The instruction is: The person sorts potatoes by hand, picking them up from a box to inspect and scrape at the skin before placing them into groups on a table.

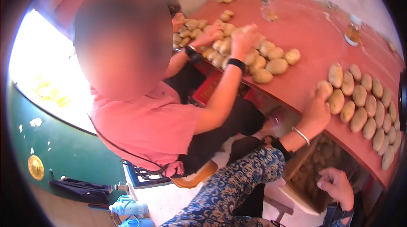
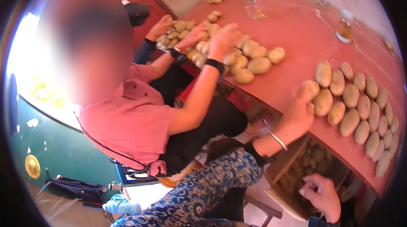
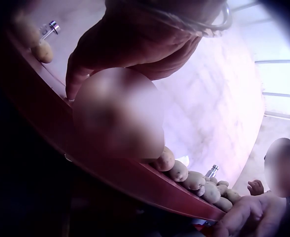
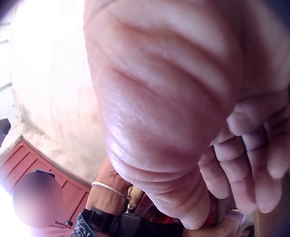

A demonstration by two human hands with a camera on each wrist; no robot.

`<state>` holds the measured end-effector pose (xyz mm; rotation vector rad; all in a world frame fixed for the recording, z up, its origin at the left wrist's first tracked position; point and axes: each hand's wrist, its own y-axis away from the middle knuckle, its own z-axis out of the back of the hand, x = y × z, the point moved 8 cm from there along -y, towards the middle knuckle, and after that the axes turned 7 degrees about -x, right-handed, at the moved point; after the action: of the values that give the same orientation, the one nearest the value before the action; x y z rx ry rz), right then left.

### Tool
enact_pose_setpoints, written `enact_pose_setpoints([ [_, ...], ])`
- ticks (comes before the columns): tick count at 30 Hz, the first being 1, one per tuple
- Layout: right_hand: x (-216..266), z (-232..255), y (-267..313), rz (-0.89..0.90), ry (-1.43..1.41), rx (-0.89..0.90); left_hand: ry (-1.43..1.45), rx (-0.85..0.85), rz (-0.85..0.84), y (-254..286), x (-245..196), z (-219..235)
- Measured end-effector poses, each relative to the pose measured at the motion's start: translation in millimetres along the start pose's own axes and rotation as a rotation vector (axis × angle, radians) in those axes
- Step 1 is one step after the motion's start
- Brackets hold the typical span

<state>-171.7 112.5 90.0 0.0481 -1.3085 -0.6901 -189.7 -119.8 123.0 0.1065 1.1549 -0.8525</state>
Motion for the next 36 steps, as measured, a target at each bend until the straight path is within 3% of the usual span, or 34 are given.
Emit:
enact_pose_setpoints([
  [2,6.4,4.0,0.4,-0.006,0.041,-0.006,-0.141,0.062,-0.044,-6.8,-3.7,1.0],
  [4,4.7,10.0,-2.7,0.012,0.066,-0.002,-0.123,0.013,0.025,-15.4,-9.5,10.6],
  [5,1.8,12.7,-2.3,0.037,0.065,-0.006,-0.117,-0.024,-0.074,-17.0,-7.9,9.0],
  [6,1.9,16.3,-3.9,0.052,0.091,-0.008,-0.127,0.011,-0.027,-19.5,-0.3,4.3],
  [8,-2.8,23.0,-4.3,-0.004,0.115,-0.026,-0.116,0.017,-0.056,-20.4,2.8,2.8],
  [10,-11.6,28.4,-7.4,-0.055,0.160,-0.048,0.030,0.118,0.158,-16.1,5.8,2.8],
  [11,-18.3,23.6,-4.8,-0.059,0.161,-0.066,0.100,0.133,0.186,-10.6,3.0,9.5],
  [16,-32.0,31.4,-11.7,-0.188,0.228,-0.069,0.050,0.124,0.165,-9.1,-7.4,21.5],
  [20,-59.7,48.3,-21.2,-0.292,0.295,-0.175,0.043,0.068,0.129,-11.5,11.3,25.6],
  [28,-149.0,0.5,-52.3,-0.500,0.144,0.111,0.172,0.168,0.280,-6.9,9.6,41.5],
  [31,-187.5,-32.8,-73.7,-0.201,0.510,0.242,0.341,0.213,0.354,-2.2,6.3,42.3],
  [34,-225.1,-77.8,-92.9,-0.283,0.424,0.475,0.403,0.170,0.307,-2.6,0.6,42.4],
  [36,-262.1,-107.8,-117.3,-0.134,0.561,0.479,0.406,0.232,0.318,0.3,-1.7,39.2],
])
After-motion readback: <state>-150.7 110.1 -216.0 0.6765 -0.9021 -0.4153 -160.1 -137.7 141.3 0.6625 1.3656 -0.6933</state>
